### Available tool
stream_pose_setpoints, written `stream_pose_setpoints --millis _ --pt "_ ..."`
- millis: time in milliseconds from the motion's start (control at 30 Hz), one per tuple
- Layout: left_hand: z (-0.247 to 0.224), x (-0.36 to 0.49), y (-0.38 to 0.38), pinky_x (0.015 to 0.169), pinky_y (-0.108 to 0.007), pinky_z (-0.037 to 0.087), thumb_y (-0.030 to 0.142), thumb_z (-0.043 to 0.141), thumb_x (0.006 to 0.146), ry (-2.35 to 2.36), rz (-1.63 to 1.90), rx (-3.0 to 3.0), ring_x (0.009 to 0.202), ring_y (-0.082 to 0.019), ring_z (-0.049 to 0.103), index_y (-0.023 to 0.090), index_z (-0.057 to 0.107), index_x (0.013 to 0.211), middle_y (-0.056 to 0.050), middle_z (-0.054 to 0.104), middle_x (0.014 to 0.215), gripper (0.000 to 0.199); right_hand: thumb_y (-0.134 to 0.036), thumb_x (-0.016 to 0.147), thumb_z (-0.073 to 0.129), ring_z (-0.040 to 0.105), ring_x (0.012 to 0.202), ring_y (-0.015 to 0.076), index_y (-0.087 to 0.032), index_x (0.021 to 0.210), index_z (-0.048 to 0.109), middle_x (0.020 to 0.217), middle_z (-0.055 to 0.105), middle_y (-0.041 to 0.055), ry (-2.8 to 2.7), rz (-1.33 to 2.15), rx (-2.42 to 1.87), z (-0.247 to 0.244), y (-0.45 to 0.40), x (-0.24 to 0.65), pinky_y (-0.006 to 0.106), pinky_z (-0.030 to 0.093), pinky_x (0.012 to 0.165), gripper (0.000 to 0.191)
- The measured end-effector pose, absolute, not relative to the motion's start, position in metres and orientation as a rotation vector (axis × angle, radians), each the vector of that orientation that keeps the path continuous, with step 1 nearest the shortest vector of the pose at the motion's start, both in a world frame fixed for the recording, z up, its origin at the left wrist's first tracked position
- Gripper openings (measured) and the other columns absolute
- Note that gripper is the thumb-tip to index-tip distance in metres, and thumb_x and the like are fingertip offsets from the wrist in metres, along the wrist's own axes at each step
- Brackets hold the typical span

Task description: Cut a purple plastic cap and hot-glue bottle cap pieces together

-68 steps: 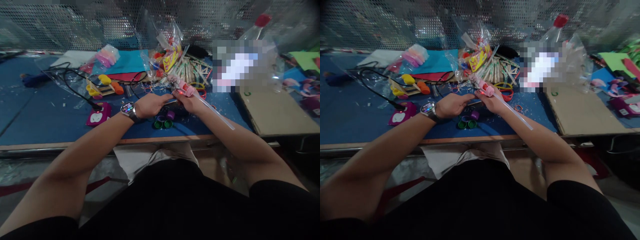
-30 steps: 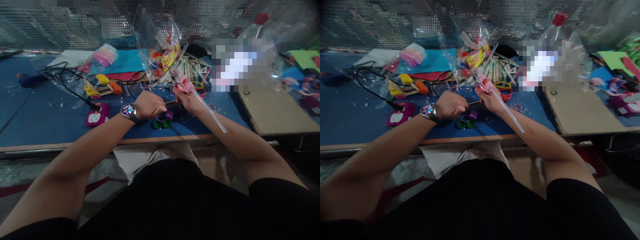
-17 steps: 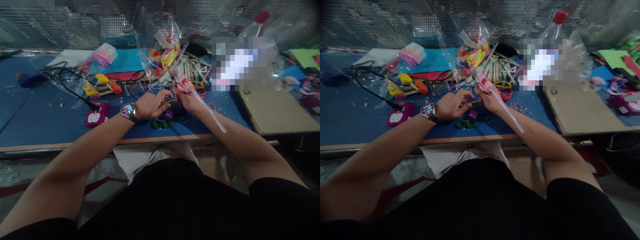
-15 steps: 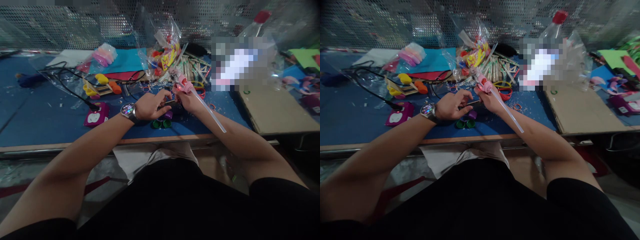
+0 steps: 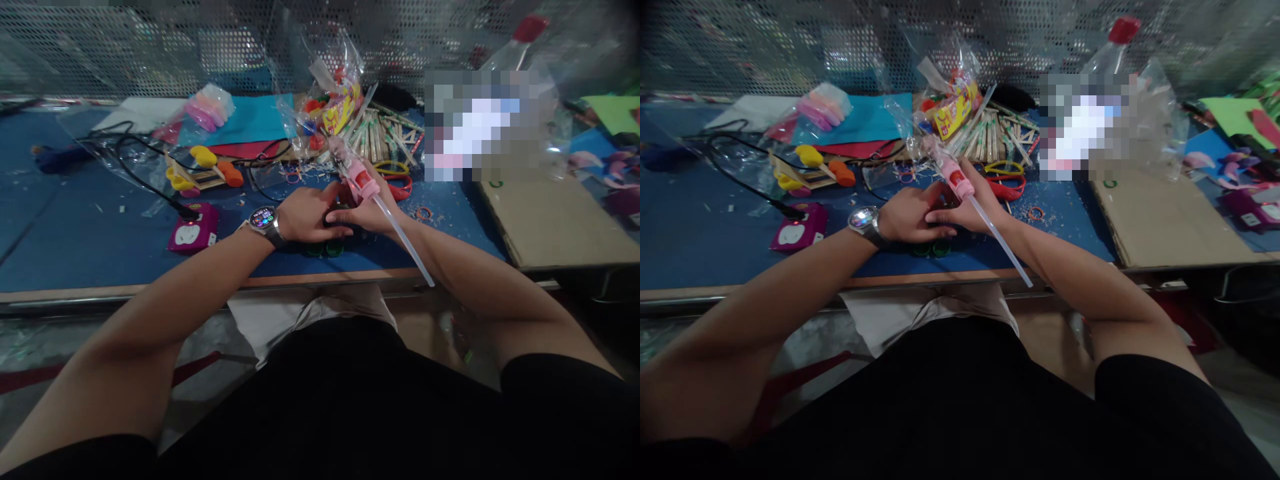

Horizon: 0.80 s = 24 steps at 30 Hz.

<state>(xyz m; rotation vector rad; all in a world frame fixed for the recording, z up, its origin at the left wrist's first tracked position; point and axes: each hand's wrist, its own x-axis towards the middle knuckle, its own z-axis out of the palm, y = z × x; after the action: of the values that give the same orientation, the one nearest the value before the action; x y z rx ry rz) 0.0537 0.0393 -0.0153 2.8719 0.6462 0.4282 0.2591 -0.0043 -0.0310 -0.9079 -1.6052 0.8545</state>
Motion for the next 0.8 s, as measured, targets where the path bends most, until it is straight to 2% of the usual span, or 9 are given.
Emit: stream_pose_setpoints --millis 67,133,233,333,400,500,667,800 --pt "-0.012 0.056 0.036 0.079 -0.04 0.049 0.083 0.066 0.091 0.764 0.357 2.886 0.093 -0.036 0.079 0.01 0.06 0.144 -0.019 0.082 0.105 0.09 -0.055 0.06 0.109 0.069 0.112 0.0303 -0.028 0.112 0.057 0.113 0.067 0.006 -1.591 0.805 -0.948 -0.033 -0.004 0.258 0.048 0.065 0.101 0.079" --pt "-0.009 0.059 0.032 0.079 -0.041 0.049 0.086 0.063 0.092 0.805 0.328 2.897 0.093 -0.036 0.079 0.012 0.06 0.147 -0.019 0.082 0.109 0.093 -0.056 0.063 0.108 0.069 0.109 0.029 -0.028 0.111 0.056 0.11 0.066 0.0051 -1.582 0.774 -1.005 -0.031 -0.004 0.257 0.048 0.065 0.099 0.076" --pt "-0.008 0.06 0.028 0.084 -0.041 0.051 0.09 0.055 0.095 0.786 0.319 2.924 0.098 -0.036 0.079 0.011 0.058 0.152 -0.022 0.079 0.129 0.097 -0.064 0.071 0.102 0.069 0.106 0.0278 -0.029 0.109 0.056 0.107 0.067 0.0047 -1.602 0.792 -1.059 -0.023 -0.005 0.256 0.048 0.065 0.1 0.07" --pt "-0.009 0.061 0.029 0.089 -0.043 0.053 0.094 0.048 0.095 0.788 0.275 2.973 0.102 -0.038 0.078 0.005 0.061 0.149 -0.031 0.071 0.145 0.105 -0.078 0.079 0.09 0.068 0.107 0.0289 -0.029 0.102 0.057 0.102 0.067 0.0051 -1.627 0.747 -1.065 -0.016 -0.005 0.258 0.05 0.062 0.108 0.064" --pt "-0.009 0.062 0.03 0.088 -0.044 0.053 0.097 0.045 0.094 0.818 0.223 2.993 0.101 -0.04 0.079 0.0 0.061 0.147 -0.034 0.071 0.141 0.112 -0.086 0.084 0.08 0.067 0.11 0.0303 -0.029 0.099 0.059 0.098 0.066 0.0057 -1.643 0.707 -1.059 -0.016 -0.006 0.261 0.052 0.059 0.113 0.063" --pt "-0.008 0.061 0.031 0.082 -0.044 0.054 0.103 0.043 0.089 0.834 0.199 3.022 0.097 -0.042 0.079 -0.002 0.058 0.149 -0.03 0.079 0.122 0.122 -0.092 0.088 0.07 0.066 0.108 0.0301 -0.029 0.097 0.06 0.093 0.064 0.0054 -1.624 0.738 -1.047 -0.019 -0.007 0.263 0.051 0.06 0.109 0.064" --pt "-0.005 0.06 0.029 0.083 -0.044 0.056 0.105 0.039 0.09 0.764 0.155 3.065 0.099 -0.039 0.079 0.003 0.053 0.159 -0.028 0.078 0.131 0.124 -0.095 0.068 0.085 0.065 0.107 0.0313 -0.029 0.101 0.059 0.098 0.065 0.0049 -1.609 0.73 -0.994 -0.028 -0.002 0.26 0.053 0.061 0.105 0.078" --pt "-0.008 0.061 0.031 0.082 -0.044 0.055 0.109 0.047 0.082 0.838 0.175 3.07 0.093 -0.042 0.08 -0.002 0.056 0.153 -0.026 0.082 0.109 0.132 -0.096 0.08 0.076 0.067 0.103 0.0308 -0.031 0.098 0.061 0.093 0.068 0.0056 -1.56 0.689 -1.038 -0.029 0.001 0.262 0.052 0.062 0.103 0.07"
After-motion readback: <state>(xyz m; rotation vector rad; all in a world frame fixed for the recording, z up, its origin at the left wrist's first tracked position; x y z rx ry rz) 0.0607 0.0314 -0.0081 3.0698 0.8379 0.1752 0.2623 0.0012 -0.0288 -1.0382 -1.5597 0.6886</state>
